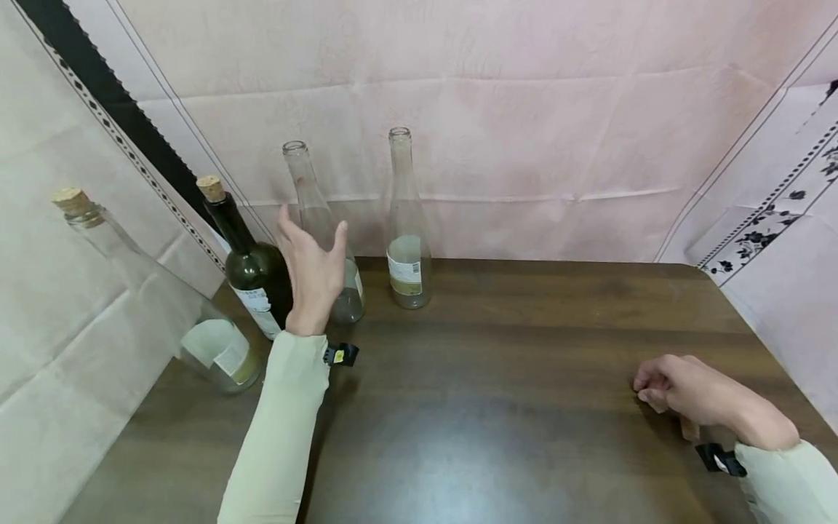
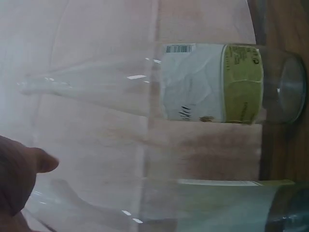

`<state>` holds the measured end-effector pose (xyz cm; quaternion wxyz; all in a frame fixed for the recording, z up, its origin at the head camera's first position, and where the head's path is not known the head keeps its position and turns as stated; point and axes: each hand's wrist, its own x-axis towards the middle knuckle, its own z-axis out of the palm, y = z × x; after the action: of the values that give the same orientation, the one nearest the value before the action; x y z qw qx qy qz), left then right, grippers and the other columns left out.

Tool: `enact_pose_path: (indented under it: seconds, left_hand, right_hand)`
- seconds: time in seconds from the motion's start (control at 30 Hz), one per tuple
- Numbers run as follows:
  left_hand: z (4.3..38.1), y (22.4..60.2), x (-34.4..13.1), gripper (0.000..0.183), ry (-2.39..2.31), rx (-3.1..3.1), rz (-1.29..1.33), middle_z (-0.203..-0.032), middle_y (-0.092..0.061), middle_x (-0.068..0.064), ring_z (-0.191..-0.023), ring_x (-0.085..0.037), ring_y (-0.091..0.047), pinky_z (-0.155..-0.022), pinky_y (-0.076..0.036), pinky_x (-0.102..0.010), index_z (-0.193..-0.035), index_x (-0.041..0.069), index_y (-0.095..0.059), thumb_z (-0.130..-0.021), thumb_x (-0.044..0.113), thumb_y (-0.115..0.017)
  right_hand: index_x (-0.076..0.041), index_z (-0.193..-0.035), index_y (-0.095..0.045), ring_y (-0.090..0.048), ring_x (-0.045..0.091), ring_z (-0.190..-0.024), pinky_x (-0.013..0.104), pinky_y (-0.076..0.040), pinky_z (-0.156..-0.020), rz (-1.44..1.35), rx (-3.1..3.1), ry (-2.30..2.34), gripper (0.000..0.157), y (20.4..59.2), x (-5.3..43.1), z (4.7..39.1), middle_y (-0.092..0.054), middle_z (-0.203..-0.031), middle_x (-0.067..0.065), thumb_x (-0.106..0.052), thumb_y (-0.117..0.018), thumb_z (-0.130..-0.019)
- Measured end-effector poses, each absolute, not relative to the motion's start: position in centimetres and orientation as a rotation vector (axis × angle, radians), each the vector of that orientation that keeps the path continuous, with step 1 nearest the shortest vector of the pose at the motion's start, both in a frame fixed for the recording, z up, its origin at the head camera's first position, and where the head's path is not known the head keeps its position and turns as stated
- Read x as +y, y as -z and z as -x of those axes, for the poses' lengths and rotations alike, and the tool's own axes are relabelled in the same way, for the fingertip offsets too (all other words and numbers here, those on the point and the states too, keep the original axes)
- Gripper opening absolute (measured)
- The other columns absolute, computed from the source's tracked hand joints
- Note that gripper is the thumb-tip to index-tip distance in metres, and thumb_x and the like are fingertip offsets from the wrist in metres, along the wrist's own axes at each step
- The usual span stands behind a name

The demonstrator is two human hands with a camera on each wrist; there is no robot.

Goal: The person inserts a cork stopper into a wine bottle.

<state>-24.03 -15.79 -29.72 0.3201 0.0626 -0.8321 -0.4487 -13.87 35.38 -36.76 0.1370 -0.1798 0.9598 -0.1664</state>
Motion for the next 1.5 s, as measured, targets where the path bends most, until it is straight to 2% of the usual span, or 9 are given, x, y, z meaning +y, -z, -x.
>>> enact_pose_path:
  seconds: [0.13,0.27,0.37,0.6,0.77,1.0,1.23,1.33,1.5]
  left_hand:
    - [24.8,30.4,-15.3,0.088,1.251,-2.255,-0.187,-0.162,-0.027,-0.02,-0.15,-0.034,-0.031,-0.123,-0.03,-0.048,-0.159,0.01,-0.015,-0.097,0.05,-0.063]
    - [25.1,30.6,-15.1,0.074,1.262,-2.231,-0.182,-0.154,-0.039,-0.021,-0.142,-0.035,-0.042,-0.117,-0.037,-0.047,-0.151,0.007,-0.028,-0.099,0.048,-0.061]
    - [25.0,30.7,-15.4,0.063,1.259,-2.224,-0.164,-0.147,-0.046,-0.021,-0.133,-0.035,-0.049,-0.112,-0.041,-0.047,-0.142,0.004,-0.034,-0.101,0.046,-0.059]
    - [23.7,30.8,-15.7,0.057,1.218,-2.25,-0.104,-0.136,-0.051,-0.022,-0.126,-0.038,-0.052,-0.107,-0.042,-0.049,-0.136,0.003,-0.036,-0.102,0.044,-0.057]
    - [22.5,30.9,-15.3,0.055,1.216,-2.264,-0.063,-0.129,-0.054,-0.022,-0.121,-0.04,-0.055,-0.103,-0.045,-0.051,-0.133,0.003,-0.038,-0.101,0.044,-0.06]
    - [20.8,30.9,-14.2,0.055,1.211,-2.329,-0.022,-0.124,-0.057,-0.015,-0.114,-0.033,-0.057,-0.098,-0.046,-0.047,-0.129,0.006,-0.041,-0.099,0.047,-0.062]
    - [19.0,30.8,-13.2,0.056,1.167,-2.38,0.08,-0.115,-0.06,-0.011,-0.105,-0.028,-0.059,-0.09,-0.046,-0.043,-0.127,0.007,-0.043,-0.097,0.05,-0.065]
    - [18.2,30.7,-12.7,0.057,1.159,-2.397,0.116,-0.116,-0.063,-0.009,-0.104,-0.027,-0.061,-0.089,-0.048,-0.044,-0.128,0.008,-0.044,-0.096,0.049,-0.066]
    - [16.9,30.6,-11.5,0.056,1.148,-2.421,0.207,-0.119,-0.064,-0.009,-0.107,-0.027,-0.061,-0.091,-0.048,-0.045,-0.129,0.008,-0.045,-0.095,0.045,-0.07]
  right_hand:
    - [-0.015,-0.092,-0.07,-0.051,-0.006,-0.066,0.023,-0.046,-0.061,0.568,2.78,0.494,0.005,36.6,35.7,13.6,-0.062,-0.073,-0.014,-0.01,-0.07,-0.094]
    - [-0.015,-0.097,-0.073,-0.054,-0.007,-0.069,0.024,-0.049,-0.064,0.578,2.785,0.485,0.004,36.3,35.6,13.7,-0.066,-0.077,-0.016,-0.015,-0.07,-0.096]
    - [-0.013,-0.101,-0.075,-0.059,-0.006,-0.072,0.025,-0.051,-0.066,0.546,2.808,0.488,0.009,36.0,35.2,13.8,-0.071,-0.082,-0.015,-0.019,-0.07,-0.096]
    - [-0.014,-0.105,-0.077,-0.064,-0.002,-0.078,0.028,-0.054,-0.07,0.594,2.951,0.526,0.012,34.3,33.5,13.8,-0.074,-0.096,-0.009,-0.019,-0.071,-0.096]
    - [-0.02,-0.105,-0.077,-0.066,0.004,-0.088,0.033,-0.055,-0.077,0.75,3.078,0.528,0.012,33.1,32.1,13.7,-0.074,-0.101,-0.011,-0.016,-0.073,-0.094]
    - [-0.025,-0.105,-0.077,-0.062,0.003,-0.095,0.017,-0.044,-0.083,1.002,3.219,0.567,0.021,31.4,30.0,13.3,-0.072,-0.099,-0.017,-0.01,-0.076,-0.09]
    - [-0.031,-0.111,-0.076,-0.059,-0.003,-0.099,0.013,-0.042,-0.085,1.021,3.215,0.717,0.025,28.5,27.2,12.5,-0.07,-0.103,-0.023,-0.013,-0.075,-0.093]
    - [-0.032,-0.11,-0.076,-0.059,-0.004,-0.1,0.012,-0.042,-0.085,1.06,3.209,0.794,0.03,27.6,26.1,12.4,-0.069,-0.104,-0.024,-0.009,-0.077,-0.09]
    - [-0.027,-0.108,-0.076,-0.06,-0.004,-0.098,0.01,-0.043,-0.086,1.165,3.224,0.921,0.035,26.6,24.6,12.4,-0.07,-0.1,-0.022,-0.001,-0.081,-0.084]
